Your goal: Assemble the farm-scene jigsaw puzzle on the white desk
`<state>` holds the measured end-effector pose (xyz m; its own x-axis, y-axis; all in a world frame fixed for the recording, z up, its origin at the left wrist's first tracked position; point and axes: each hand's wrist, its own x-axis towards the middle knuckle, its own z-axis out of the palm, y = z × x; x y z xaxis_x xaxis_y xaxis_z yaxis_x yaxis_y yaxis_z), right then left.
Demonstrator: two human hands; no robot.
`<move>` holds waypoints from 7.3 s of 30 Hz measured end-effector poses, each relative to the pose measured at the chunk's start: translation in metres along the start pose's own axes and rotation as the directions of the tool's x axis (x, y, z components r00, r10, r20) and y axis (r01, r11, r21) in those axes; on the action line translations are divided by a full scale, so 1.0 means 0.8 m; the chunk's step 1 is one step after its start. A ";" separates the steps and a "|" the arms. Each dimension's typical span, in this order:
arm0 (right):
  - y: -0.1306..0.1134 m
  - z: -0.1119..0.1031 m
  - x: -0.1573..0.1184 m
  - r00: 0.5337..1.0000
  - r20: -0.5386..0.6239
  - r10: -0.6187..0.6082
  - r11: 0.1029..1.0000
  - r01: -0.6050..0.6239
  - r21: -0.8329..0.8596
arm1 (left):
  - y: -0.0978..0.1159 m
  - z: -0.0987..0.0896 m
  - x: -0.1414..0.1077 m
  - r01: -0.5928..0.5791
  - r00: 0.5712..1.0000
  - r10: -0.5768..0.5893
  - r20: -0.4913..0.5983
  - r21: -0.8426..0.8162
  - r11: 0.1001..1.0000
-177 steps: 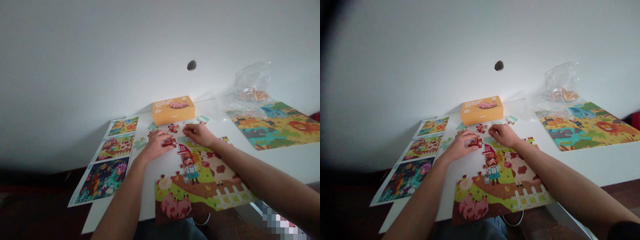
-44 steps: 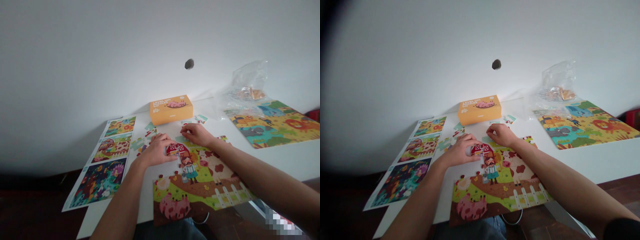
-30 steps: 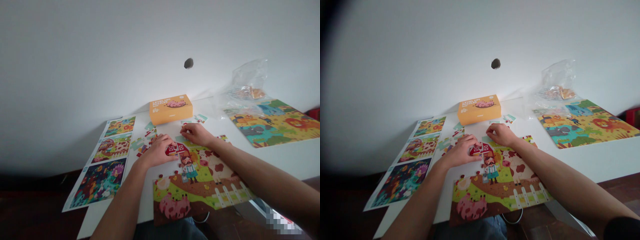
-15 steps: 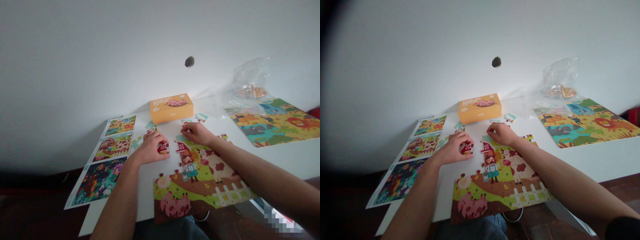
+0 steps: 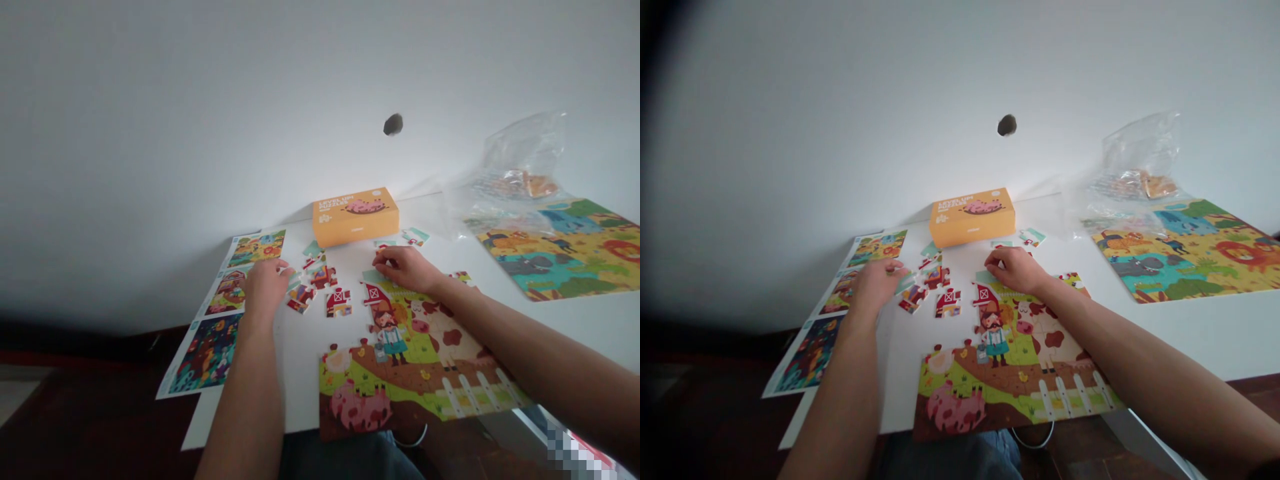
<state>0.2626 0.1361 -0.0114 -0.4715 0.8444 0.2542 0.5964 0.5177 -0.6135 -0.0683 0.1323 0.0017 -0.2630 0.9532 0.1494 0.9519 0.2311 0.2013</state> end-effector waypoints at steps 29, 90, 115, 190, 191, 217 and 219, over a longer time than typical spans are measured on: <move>-0.002 -0.003 0.001 0.980 -0.194 0.038 0.997 -0.025 0.067 | 0.003 0.017 -0.003 -0.074 0.988 0.079 0.131 -0.041 0.996; 0.018 -0.022 0.003 0.834 -0.282 0.475 0.787 -0.546 -0.288 | 0.022 0.041 0.001 -0.255 0.966 0.258 -0.005 -0.156 0.954; -0.021 -0.015 -0.003 0.994 -0.102 -0.038 0.990 0.051 0.129 | 0.131 0.021 -0.065 0.310 0.867 0.406 0.289 -0.951 0.014; 0.022 -0.023 0.002 0.907 -0.348 0.235 0.939 -0.305 -0.160 | 0.079 0.028 -0.037 -0.594 0.753 0.653 0.080 -0.346 0.727; 0.022 -0.025 0.001 0.886 -0.388 0.253 0.932 -0.331 -0.148 | 0.080 0.029 -0.037 -0.595 0.755 0.652 0.074 -0.343 0.727; -0.004 -0.007 -0.004 0.996 0.073 0.048 0.974 -0.063 0.218 | 0.097 0.022 -0.040 -0.368 0.835 0.550 0.019 -0.724 0.583; -0.002 -0.008 -0.003 0.997 0.057 0.051 0.981 -0.061 0.183 | 0.089 0.021 -0.035 -0.369 0.844 0.534 0.040 -0.678 0.635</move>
<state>0.2673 0.1340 -0.0066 -0.4767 0.8606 0.1793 0.4949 0.4312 -0.7544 0.0091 0.1253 -0.0041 0.2929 0.9362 0.1945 0.5951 -0.3377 0.7292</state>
